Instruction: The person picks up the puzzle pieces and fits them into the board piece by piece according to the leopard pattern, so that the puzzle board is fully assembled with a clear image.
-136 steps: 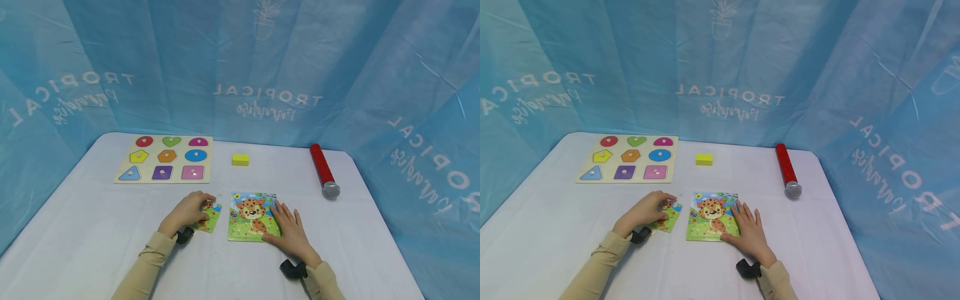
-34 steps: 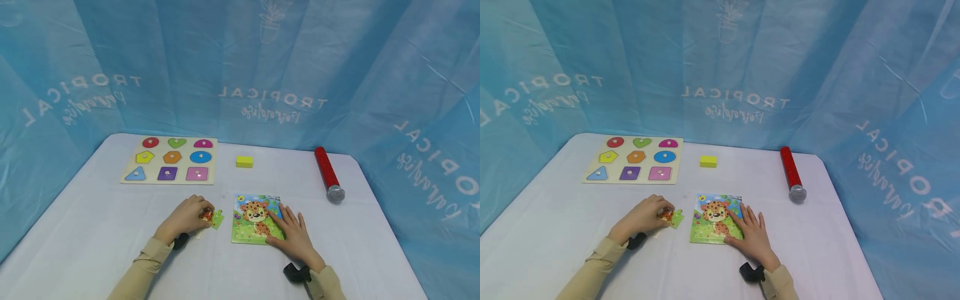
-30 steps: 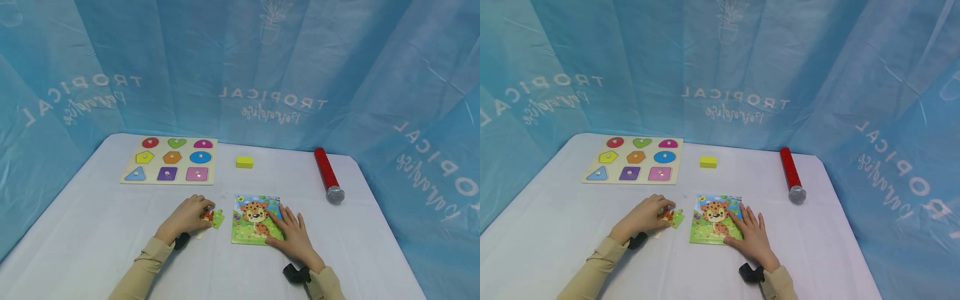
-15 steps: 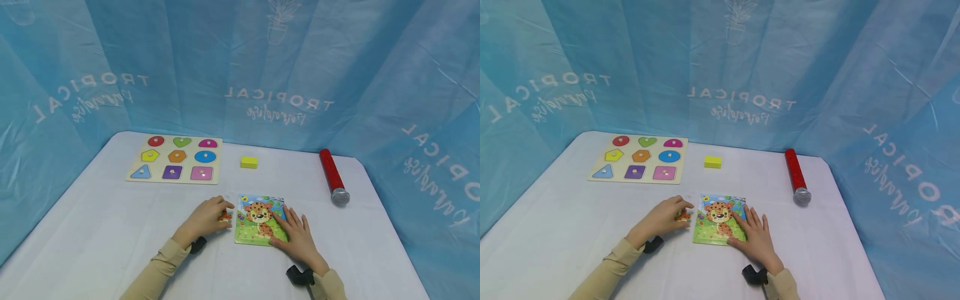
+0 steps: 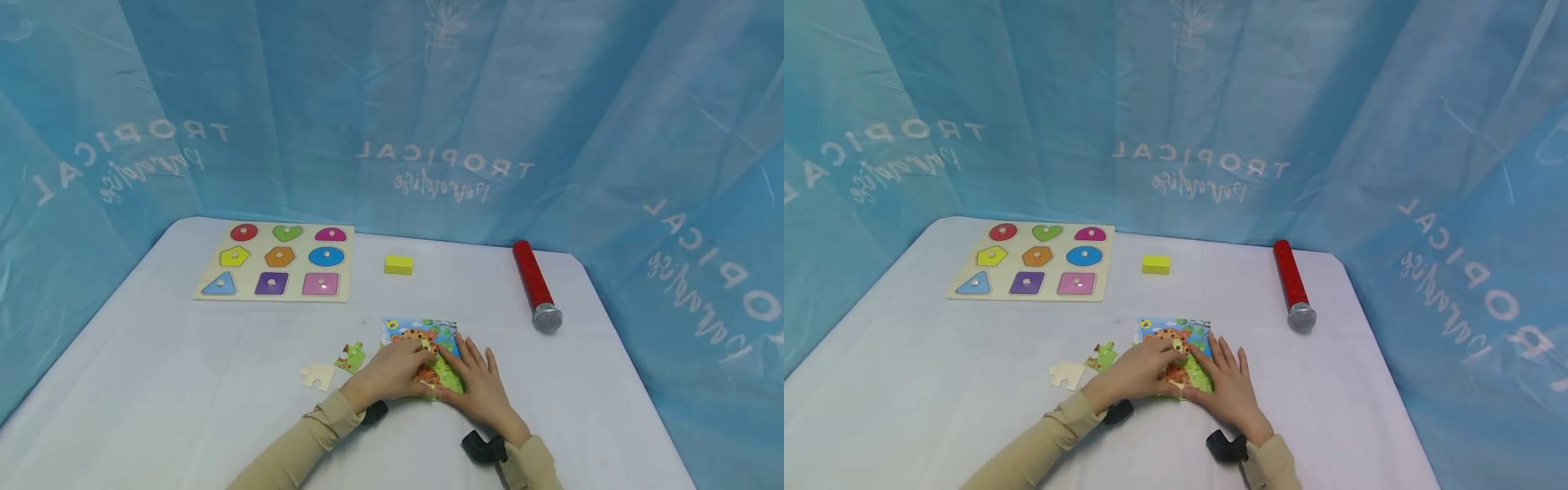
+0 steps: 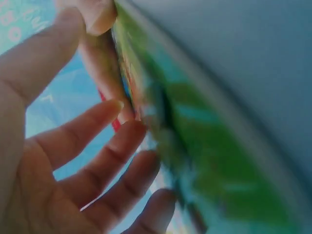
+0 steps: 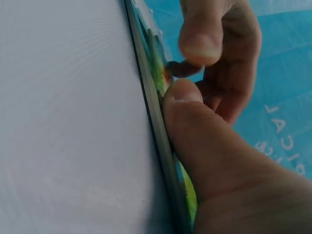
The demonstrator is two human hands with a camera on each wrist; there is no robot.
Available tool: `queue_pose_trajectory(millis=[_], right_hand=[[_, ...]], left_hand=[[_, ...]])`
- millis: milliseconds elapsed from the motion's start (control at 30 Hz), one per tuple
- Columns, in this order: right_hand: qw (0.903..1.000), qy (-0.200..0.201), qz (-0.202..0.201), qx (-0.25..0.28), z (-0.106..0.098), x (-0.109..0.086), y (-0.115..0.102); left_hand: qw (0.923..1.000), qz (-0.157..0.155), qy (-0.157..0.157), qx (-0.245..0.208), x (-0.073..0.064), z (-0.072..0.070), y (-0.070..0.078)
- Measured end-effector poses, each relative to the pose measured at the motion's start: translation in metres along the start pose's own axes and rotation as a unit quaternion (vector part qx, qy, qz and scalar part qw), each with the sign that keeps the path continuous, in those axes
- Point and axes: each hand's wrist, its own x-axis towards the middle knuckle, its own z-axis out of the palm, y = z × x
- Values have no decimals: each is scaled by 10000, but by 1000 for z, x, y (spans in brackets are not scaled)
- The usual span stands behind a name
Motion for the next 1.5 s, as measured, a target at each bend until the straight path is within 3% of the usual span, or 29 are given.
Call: queue_pose_trajectory(millis=[133, 267, 467, 700, 900, 1033, 1133, 1200, 1300, 1400, 1500], right_hand=[[10000, 75, -17, 63, -1, 1, -1], [9998, 169, -55, 69, 0, 0, -3], [9999, 91, 27, 45, -2, 1, -4], [9999, -85, 105, 97, -3, 1, -5], [10000, 60, 34, 49, -2, 1, -2], [9999, 125, 12, 32, -2, 1, -1], [9999, 112, 54, 37, -2, 1, -3], [9999, 74, 104, 92, -2, 1, -5], [9998, 19, 167, 101, -2, 2, -7], [9998, 24, 207, 51, -2, 2, -8], [9997, 57, 217, -63, -2, 2, -7]], left_hand=[[9997, -2, -168, -155, -11, -9, -6], [9995, 273, -115, 123, -29, -15, -11], [9968, 442, -451, 492, -48, -13, -10], [9937, 523, -506, 858, -52, -7, -4], [9944, 484, -387, 862, -50, -6, -2], [9945, 486, -500, 778, -49, -5, -7], [9961, 463, -639, 407, -48, -10, -18], [9976, 297, -600, 152, -48, -17, -28], [9988, -339, -356, -50, -53, -32, -47], [9947, -1001, -175, -144, -60, -45, -63], [9907, -1340, -154, -190, -66, -51, -74]])
